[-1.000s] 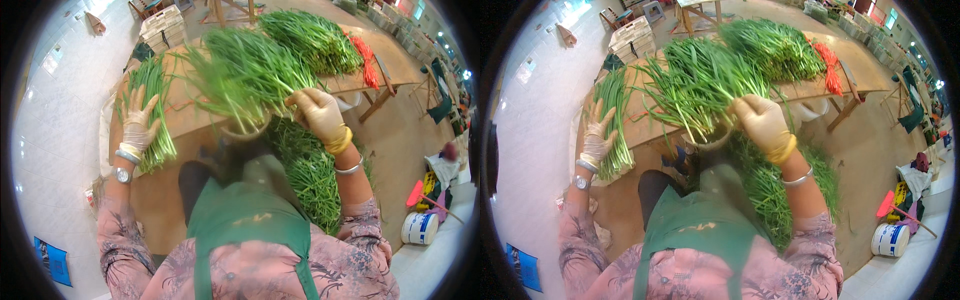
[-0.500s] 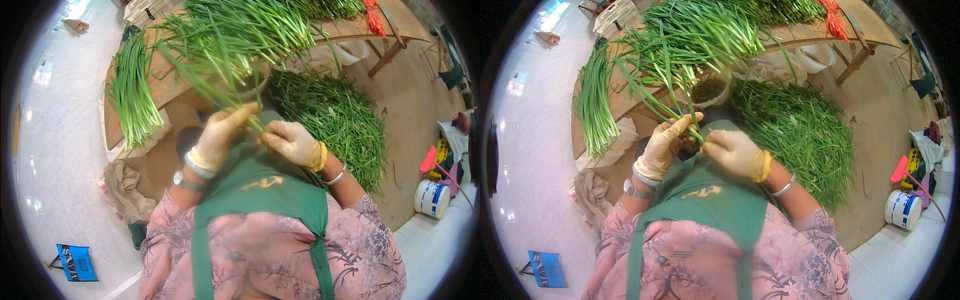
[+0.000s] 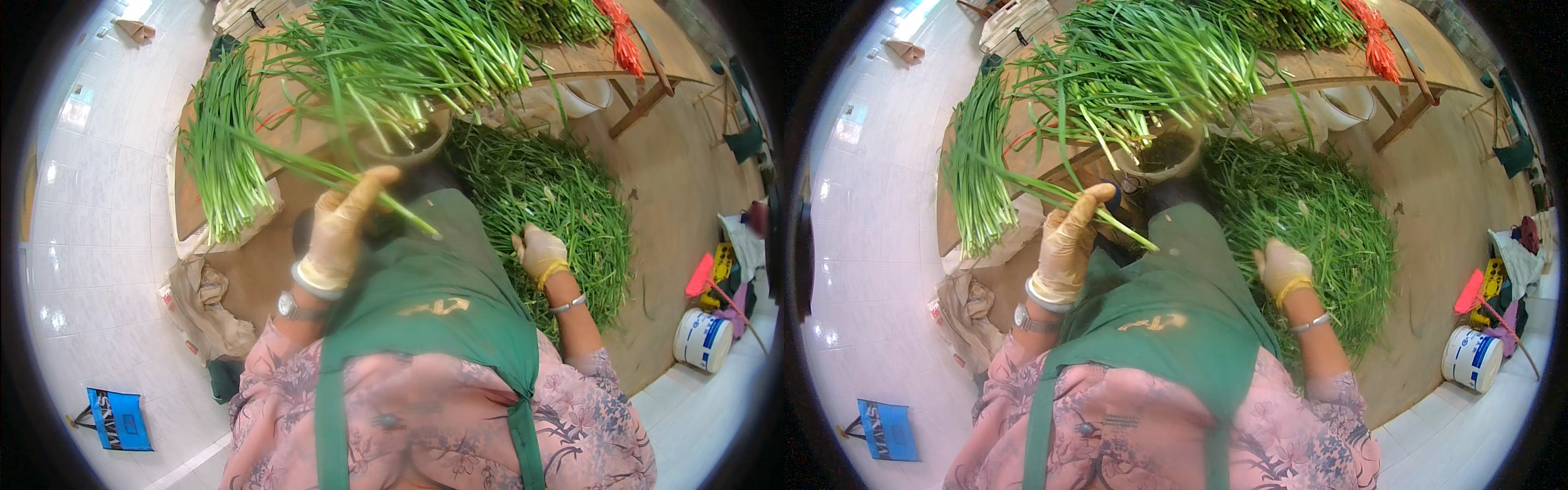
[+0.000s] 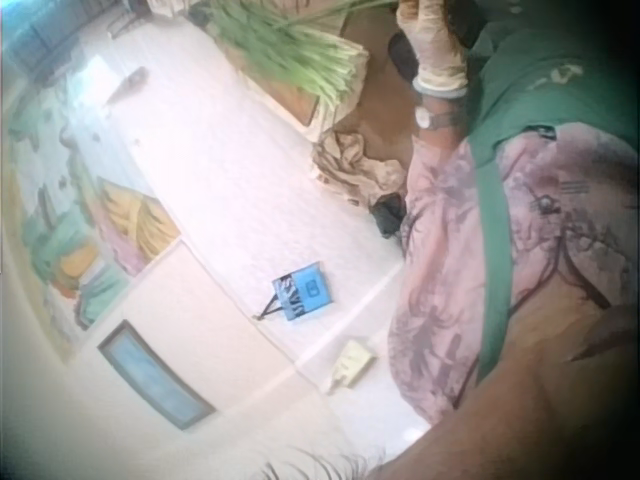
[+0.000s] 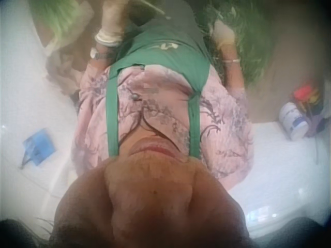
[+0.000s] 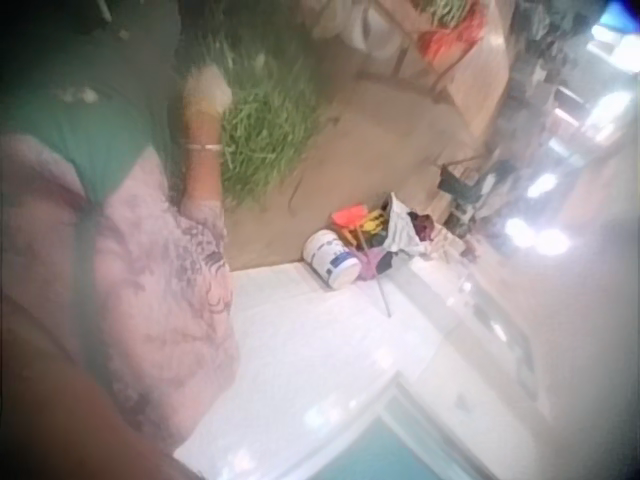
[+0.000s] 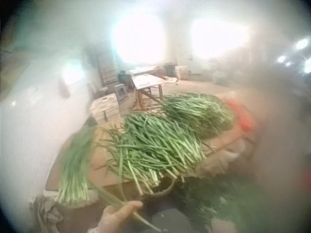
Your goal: The person trims the root ends of green onions using a knife on a wooden table. They repeatedly pick up bunches, align the stems, cut the ends, and place the trimmed onions back on the table.
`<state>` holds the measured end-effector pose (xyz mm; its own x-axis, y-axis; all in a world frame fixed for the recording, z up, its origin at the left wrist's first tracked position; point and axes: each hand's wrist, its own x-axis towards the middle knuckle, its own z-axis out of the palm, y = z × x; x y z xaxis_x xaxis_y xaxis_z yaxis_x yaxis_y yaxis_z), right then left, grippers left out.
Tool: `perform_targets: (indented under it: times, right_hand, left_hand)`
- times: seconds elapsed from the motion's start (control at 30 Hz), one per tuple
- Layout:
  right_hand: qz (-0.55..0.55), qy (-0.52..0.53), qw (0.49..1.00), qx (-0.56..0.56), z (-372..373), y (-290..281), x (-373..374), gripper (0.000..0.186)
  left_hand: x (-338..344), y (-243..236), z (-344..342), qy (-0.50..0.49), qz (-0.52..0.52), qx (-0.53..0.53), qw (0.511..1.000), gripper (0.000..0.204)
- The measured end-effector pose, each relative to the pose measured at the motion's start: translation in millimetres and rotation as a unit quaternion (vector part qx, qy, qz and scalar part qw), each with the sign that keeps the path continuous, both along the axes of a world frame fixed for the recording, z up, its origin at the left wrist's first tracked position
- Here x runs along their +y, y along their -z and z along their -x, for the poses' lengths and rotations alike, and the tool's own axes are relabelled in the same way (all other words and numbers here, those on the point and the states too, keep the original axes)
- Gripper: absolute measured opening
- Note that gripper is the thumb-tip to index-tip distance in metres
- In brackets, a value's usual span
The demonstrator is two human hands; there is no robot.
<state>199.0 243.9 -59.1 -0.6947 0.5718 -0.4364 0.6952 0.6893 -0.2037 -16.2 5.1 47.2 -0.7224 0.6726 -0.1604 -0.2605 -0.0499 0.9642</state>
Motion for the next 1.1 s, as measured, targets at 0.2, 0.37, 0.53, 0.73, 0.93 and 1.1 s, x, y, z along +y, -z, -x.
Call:
perform_targets:
  times: [0.2, 0.37, 0.53, 0.73, 0.93, 1.1]
  right_hand:
    - [0.201, -0.207, 0.826, 0.485, 86, -103, -66, 0.028]
    - [0.276, -0.223, 0.815, 0.459, 111, -97, -95, 0.018]
    - [0.029, -0.235, 0.869, 0.435, 126, -97, -70, 0.021]
    - [-0.133, -0.215, 0.917, 0.309, 194, -150, -69, 0.027]
    - [0.127, -0.144, 0.911, 0.366, 183, -137, -42, 0.030]
    - [0.567, -0.051, 0.781, 0.256, 117, -146, -69, 0.028]
  left_hand:
    - [11, -3, -24, -0.004, -0.026, 0.071, 0.997, 0.034]
    - [-5, -27, -16, -0.004, -0.018, 0.043, 0.999, 0.039]
    - [-33, -39, 45, -0.143, -0.263, -0.047, 0.953, 0.032]
    - [-25, -2, 39, -0.111, -0.248, -0.195, 0.942, 0.028]
    - [-32, 7, 31, -0.107, -0.293, -0.250, 0.917, 0.033]
    - [-20, 14, 12, 0.064, -0.207, -0.262, 0.940, 0.056]
